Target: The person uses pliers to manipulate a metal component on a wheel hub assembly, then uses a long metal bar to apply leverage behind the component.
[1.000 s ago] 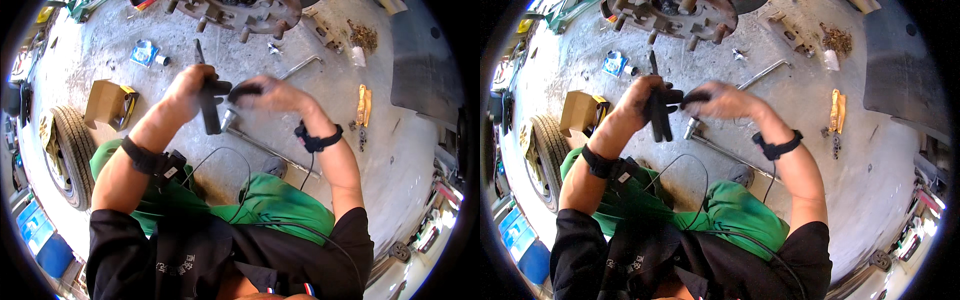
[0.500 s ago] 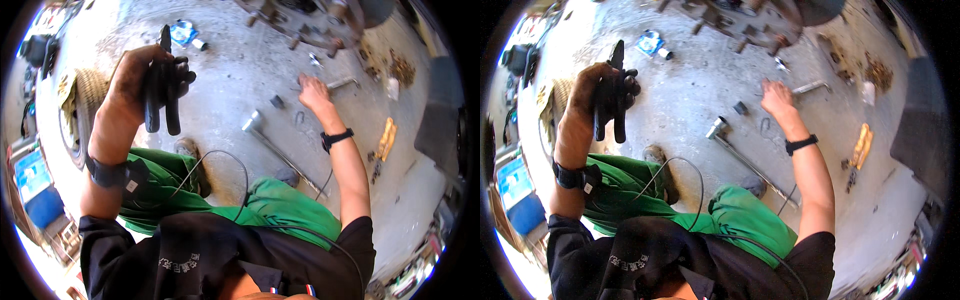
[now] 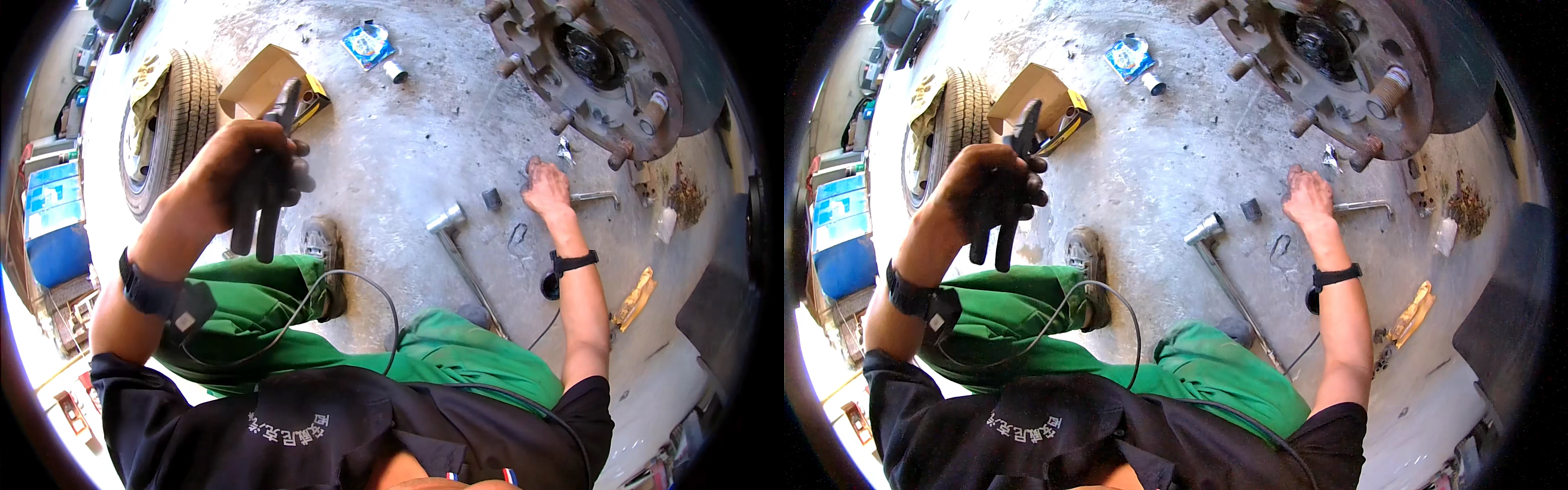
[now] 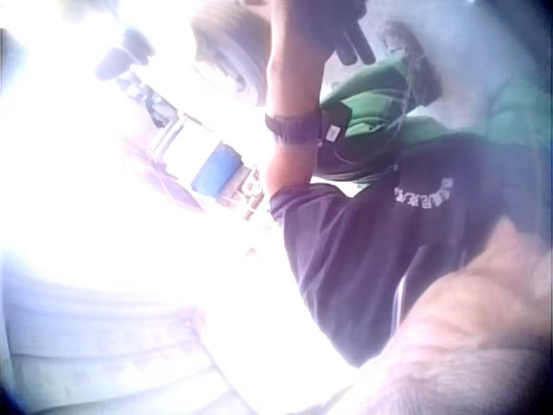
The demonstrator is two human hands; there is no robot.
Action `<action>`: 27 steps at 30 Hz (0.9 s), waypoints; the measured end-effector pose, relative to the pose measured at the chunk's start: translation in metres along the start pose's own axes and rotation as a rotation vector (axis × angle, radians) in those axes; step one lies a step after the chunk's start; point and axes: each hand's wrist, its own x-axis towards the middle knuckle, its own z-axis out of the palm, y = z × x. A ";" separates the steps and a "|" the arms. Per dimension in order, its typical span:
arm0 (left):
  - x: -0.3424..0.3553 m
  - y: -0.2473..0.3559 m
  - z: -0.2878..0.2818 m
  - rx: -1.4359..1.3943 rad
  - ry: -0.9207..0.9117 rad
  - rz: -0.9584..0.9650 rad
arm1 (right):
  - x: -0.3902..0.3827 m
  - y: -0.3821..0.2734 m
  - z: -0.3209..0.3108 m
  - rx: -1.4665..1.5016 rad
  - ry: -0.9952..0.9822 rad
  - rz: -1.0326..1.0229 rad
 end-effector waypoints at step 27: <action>0.225 -0.104 0.072 0.054 -0.029 -0.057 | 0.018 -0.038 -0.011 0.413 0.347 -0.176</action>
